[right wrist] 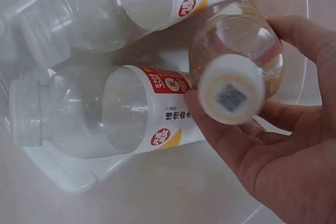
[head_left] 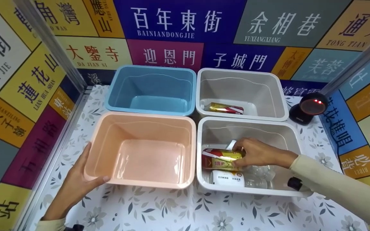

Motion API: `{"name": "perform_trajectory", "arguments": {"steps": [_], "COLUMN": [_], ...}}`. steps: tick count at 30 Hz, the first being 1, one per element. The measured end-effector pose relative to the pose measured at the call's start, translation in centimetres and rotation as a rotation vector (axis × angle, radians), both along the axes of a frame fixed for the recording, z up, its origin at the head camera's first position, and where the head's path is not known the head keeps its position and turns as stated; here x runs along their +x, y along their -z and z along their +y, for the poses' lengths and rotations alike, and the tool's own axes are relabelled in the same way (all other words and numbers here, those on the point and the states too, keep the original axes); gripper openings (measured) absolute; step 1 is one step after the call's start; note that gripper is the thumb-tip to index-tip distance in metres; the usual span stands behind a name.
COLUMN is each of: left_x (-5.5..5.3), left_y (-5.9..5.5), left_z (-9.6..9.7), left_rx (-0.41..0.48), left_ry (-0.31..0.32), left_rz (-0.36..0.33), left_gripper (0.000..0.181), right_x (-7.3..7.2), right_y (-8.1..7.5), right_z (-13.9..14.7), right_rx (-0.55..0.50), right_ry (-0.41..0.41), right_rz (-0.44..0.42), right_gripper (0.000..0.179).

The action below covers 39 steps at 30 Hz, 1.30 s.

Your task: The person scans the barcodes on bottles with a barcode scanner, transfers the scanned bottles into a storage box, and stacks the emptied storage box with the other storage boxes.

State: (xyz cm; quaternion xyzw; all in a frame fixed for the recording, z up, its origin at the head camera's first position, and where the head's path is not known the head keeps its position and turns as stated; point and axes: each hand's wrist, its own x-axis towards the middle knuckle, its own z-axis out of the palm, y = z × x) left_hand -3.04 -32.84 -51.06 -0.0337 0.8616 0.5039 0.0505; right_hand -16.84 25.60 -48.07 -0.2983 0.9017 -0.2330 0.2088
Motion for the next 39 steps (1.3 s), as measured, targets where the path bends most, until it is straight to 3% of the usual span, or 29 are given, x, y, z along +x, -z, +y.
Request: {"name": "perform_trajectory", "arguments": {"steps": [15, 18, 28, 39], "left_x": [0.0, -0.1, 0.1, -0.1], "left_y": [-0.1, -0.1, 0.1, 0.0], "left_z": [0.1, 0.1, 0.2, 0.2], "left_rx": [-0.019, -0.025, -0.053, -0.064], "left_ry": [0.003, 0.002, -0.007, -0.003], "left_rz": [0.015, 0.014, 0.011, 0.025], "left_gripper": [0.132, 0.131, 0.130, 0.131], "right_x": [-0.6, -0.6, -0.1, 0.3], "right_y": [-4.9, -5.7, -7.8, -9.6], "right_z": [2.3, 3.0, 4.7, 6.6], "right_rx": [-0.113, -0.111, -0.107, -0.068], "right_ry": [0.104, 0.143, 0.251, 0.332], "right_rz": [0.044, 0.069, 0.033, 0.086], "right_gripper": [0.051, 0.049, 0.055, 0.056]}}
